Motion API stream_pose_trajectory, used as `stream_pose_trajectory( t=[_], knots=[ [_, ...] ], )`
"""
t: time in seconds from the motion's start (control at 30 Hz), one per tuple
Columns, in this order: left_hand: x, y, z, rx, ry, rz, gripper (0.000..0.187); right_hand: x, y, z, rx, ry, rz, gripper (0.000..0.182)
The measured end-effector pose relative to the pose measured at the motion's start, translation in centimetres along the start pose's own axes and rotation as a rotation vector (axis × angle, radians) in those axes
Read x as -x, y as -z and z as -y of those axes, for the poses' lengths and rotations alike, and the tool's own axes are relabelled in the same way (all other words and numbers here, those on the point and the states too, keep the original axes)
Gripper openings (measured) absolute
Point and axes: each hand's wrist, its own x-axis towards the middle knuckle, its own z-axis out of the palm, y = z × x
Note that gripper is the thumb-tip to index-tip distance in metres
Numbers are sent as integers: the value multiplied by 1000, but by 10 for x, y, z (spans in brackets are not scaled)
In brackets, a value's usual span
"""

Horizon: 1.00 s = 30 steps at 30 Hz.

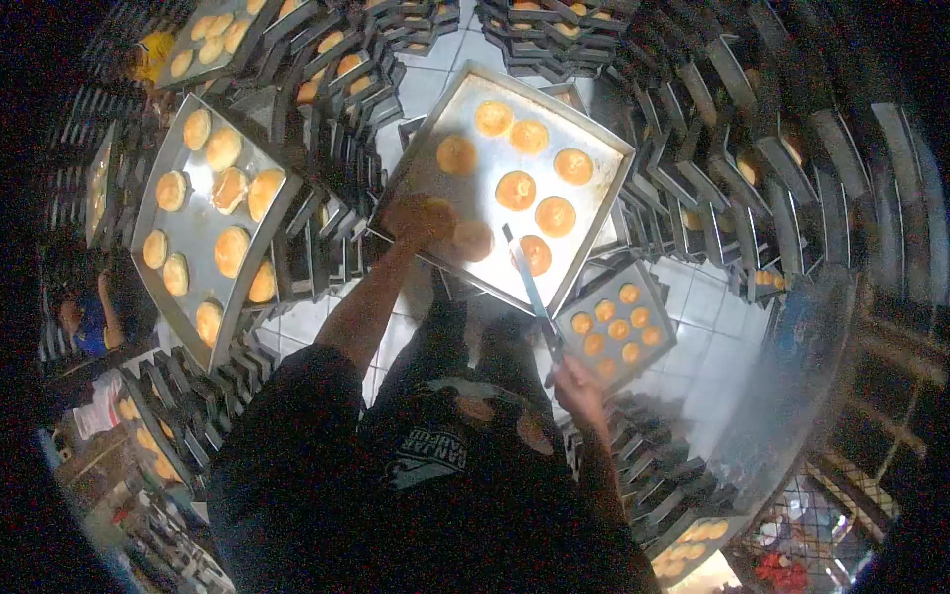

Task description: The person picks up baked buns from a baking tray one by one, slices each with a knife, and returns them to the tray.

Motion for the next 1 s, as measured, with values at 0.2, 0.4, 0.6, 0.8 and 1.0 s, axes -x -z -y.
stream_pose_trajectory(
  t=[0.2,0.4,0.6,0.8,1.0],
  knots=[
    [29,-10,-15,301,-145,40,46,-26,-28,47,-207,130,25,35],
    [74,123,-141,1429,63,154,45,-21,-32,138,-130,395,95,39],
    [87,166,-207,1973,60,-44,49,6,-36,176,94,741,56,44],
    [111,187,-248,1986,-48,-32,46,15,-24,165,276,924,-27,42],
    [123,189,-265,1977,-150,51,42,14,-12,144,287,992,-76,41]
  ],
)
